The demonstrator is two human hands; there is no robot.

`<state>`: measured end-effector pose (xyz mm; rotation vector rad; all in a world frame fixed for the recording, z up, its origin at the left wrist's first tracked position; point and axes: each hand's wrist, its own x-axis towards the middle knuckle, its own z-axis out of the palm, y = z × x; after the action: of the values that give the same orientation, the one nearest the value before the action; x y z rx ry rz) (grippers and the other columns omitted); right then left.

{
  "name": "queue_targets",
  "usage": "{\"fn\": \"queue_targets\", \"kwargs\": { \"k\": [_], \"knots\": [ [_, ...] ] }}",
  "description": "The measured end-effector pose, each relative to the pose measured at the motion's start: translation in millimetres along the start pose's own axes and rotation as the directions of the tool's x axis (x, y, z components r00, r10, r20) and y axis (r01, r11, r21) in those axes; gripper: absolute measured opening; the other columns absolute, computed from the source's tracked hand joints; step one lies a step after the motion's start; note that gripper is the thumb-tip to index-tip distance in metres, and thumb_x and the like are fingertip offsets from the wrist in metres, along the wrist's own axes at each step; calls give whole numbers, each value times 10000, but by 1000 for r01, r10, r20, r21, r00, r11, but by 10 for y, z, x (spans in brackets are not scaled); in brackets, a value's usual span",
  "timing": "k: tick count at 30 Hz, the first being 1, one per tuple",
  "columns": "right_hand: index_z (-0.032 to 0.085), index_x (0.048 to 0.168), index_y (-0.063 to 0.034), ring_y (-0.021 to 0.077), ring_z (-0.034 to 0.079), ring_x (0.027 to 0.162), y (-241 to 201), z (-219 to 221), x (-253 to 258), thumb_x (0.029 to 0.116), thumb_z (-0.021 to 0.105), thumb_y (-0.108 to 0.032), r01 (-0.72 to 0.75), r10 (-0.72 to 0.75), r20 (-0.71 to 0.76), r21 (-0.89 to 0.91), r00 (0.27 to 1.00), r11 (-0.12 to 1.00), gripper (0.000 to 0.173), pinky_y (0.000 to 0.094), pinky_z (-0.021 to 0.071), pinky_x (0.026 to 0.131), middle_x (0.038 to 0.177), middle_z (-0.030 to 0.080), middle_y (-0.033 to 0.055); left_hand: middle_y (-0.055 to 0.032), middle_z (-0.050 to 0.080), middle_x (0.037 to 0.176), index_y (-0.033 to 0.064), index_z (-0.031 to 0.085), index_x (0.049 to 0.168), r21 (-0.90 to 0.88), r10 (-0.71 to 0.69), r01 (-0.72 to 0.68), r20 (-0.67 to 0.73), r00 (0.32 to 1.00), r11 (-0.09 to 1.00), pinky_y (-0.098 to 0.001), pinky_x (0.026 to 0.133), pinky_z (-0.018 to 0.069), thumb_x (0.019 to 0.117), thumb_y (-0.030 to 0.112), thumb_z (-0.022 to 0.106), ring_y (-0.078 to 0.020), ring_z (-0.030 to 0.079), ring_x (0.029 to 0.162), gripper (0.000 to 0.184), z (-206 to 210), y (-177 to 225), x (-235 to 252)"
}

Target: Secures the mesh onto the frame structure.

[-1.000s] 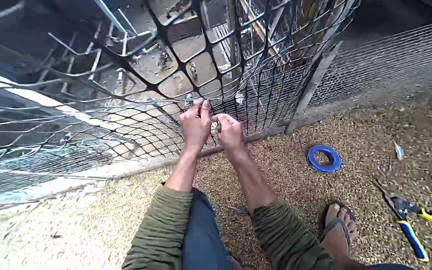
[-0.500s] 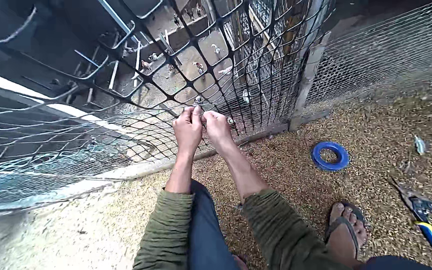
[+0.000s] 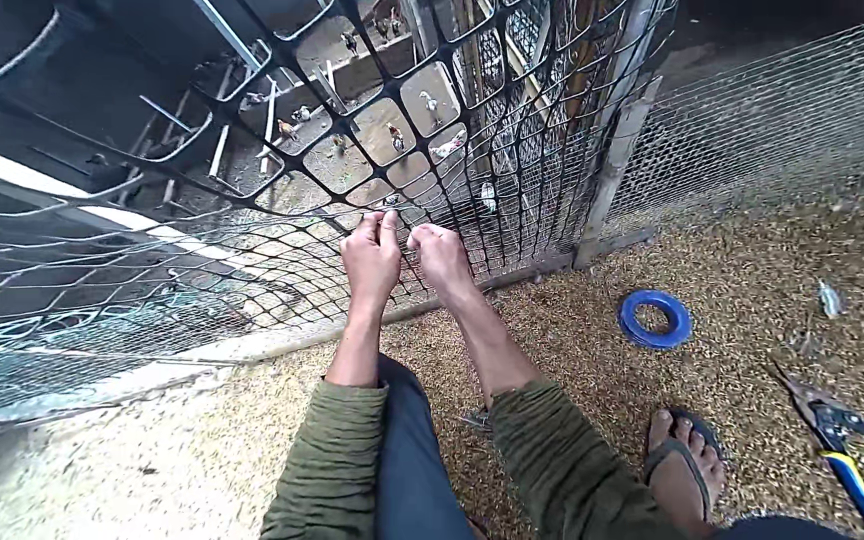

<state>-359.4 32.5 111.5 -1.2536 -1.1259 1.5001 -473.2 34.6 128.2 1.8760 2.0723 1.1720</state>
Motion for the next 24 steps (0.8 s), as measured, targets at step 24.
{"fn": "queue_targets", "kwargs": {
  "k": [24],
  "knots": [
    [656,1144,-110,31,266,411,-41,-4,285,1097,467,-274,-42,-28,223,303,974,952,254,193,246,384,585,355,-60,-33,610,751,80,683,1244,-307,-210,221,68,975,926,-307,550,465,1102,209,449,-106,513,557,302,39,132,6]
  ]
}}
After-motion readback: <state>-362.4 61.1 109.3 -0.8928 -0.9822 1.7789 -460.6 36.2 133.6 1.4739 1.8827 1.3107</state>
